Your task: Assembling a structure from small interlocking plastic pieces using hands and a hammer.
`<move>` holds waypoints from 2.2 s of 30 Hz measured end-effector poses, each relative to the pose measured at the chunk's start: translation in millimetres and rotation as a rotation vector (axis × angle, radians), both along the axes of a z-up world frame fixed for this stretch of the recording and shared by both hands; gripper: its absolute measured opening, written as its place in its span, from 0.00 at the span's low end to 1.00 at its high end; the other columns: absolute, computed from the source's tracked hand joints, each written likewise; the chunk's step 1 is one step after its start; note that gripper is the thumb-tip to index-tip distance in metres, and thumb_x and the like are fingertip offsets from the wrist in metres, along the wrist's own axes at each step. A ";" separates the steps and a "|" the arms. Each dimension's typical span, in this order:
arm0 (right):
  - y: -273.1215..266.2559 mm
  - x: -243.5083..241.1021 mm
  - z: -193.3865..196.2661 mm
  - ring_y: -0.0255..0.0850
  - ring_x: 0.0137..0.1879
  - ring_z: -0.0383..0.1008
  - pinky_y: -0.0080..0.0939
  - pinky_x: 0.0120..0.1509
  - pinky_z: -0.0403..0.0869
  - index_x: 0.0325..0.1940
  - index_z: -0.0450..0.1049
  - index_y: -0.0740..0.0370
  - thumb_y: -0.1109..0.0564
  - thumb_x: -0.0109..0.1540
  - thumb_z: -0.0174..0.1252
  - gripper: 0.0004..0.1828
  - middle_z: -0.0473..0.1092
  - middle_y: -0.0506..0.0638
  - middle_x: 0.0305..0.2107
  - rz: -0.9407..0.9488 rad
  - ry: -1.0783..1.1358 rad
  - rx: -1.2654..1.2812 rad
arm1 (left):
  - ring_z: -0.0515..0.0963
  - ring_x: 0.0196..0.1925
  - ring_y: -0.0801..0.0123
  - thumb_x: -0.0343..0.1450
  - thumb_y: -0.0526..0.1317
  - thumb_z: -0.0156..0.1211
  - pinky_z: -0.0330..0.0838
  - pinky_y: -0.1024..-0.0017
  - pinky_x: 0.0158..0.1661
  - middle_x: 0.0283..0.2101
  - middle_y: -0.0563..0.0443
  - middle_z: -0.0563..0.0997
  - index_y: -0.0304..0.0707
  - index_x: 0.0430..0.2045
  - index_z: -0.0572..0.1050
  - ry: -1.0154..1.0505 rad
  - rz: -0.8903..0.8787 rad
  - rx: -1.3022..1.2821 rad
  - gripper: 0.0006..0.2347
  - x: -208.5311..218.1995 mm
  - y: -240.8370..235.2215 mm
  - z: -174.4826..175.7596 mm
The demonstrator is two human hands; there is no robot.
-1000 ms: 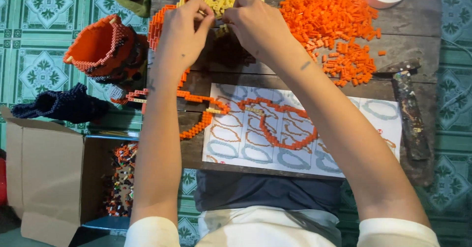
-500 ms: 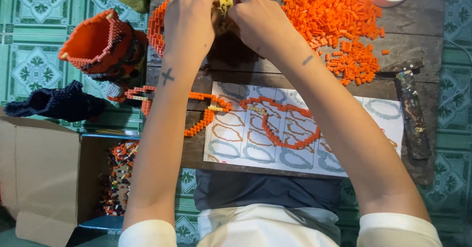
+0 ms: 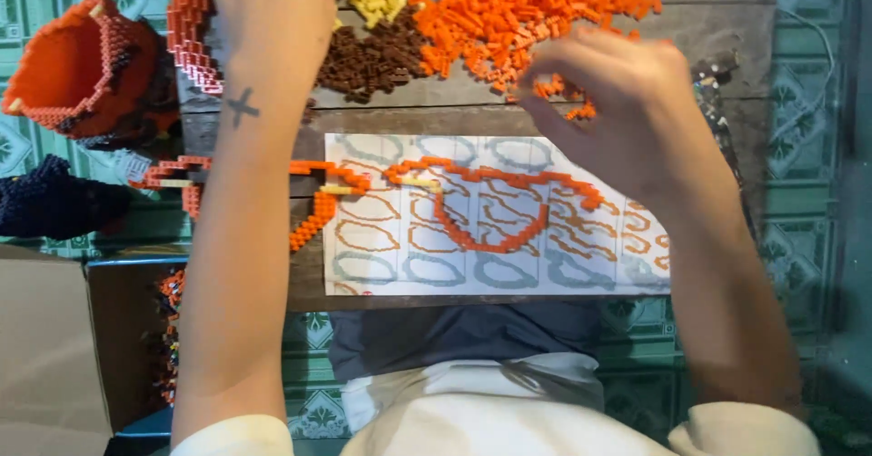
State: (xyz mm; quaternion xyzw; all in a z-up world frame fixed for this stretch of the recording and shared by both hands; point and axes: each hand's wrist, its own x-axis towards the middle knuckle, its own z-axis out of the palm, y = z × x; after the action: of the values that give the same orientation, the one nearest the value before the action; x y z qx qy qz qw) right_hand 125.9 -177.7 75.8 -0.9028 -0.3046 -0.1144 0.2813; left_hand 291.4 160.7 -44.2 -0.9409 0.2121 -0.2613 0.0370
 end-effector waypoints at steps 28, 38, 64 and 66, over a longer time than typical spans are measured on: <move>-10.4 -173.6 -71.1 0.37 0.39 0.77 0.32 0.39 0.76 0.52 0.86 0.65 0.70 0.58 0.76 0.19 0.81 0.56 0.49 -0.392 0.273 0.369 | 0.78 0.28 0.72 0.75 0.35 0.69 0.72 0.72 0.29 0.36 0.54 0.86 0.37 0.36 0.82 1.004 -0.355 -0.868 0.02 -269.2 -102.8 95.9; -2.2 -171.1 -89.6 0.40 0.32 0.86 0.35 0.36 0.85 0.44 0.89 0.62 0.70 0.56 0.75 0.13 0.87 0.55 0.39 -0.197 0.213 0.571 | 0.85 0.30 0.60 0.75 0.32 0.72 0.80 0.68 0.30 0.32 0.44 0.88 0.37 0.42 0.87 1.042 -0.418 -1.042 0.04 -281.4 -108.4 75.7; 10.5 -172.0 -101.4 0.44 0.37 0.91 0.41 0.42 0.90 0.45 0.87 0.70 0.70 0.61 0.72 0.09 0.84 0.62 0.39 -0.169 0.413 0.869 | 0.95 0.42 0.49 0.73 0.28 0.73 0.91 0.60 0.40 0.41 0.40 0.93 0.38 0.47 0.88 0.979 -0.425 -1.132 0.10 -290.3 -105.7 71.7; 10.5 -172.4 -102.8 0.44 0.36 0.91 0.42 0.43 0.91 0.47 0.86 0.71 0.70 0.62 0.71 0.10 0.84 0.63 0.39 -0.157 0.434 0.896 | 0.95 0.41 0.48 0.73 0.28 0.73 0.91 0.60 0.39 0.41 0.39 0.93 0.38 0.47 0.88 0.969 -0.432 -1.130 0.10 -290.4 -105.1 71.6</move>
State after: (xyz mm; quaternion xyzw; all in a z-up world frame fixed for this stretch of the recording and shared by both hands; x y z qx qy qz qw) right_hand -46.5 -167.2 -27.0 -0.7166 -0.0911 -0.0642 0.6885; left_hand 0.9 55.6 27.4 -0.7642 0.2178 0.1095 -0.5972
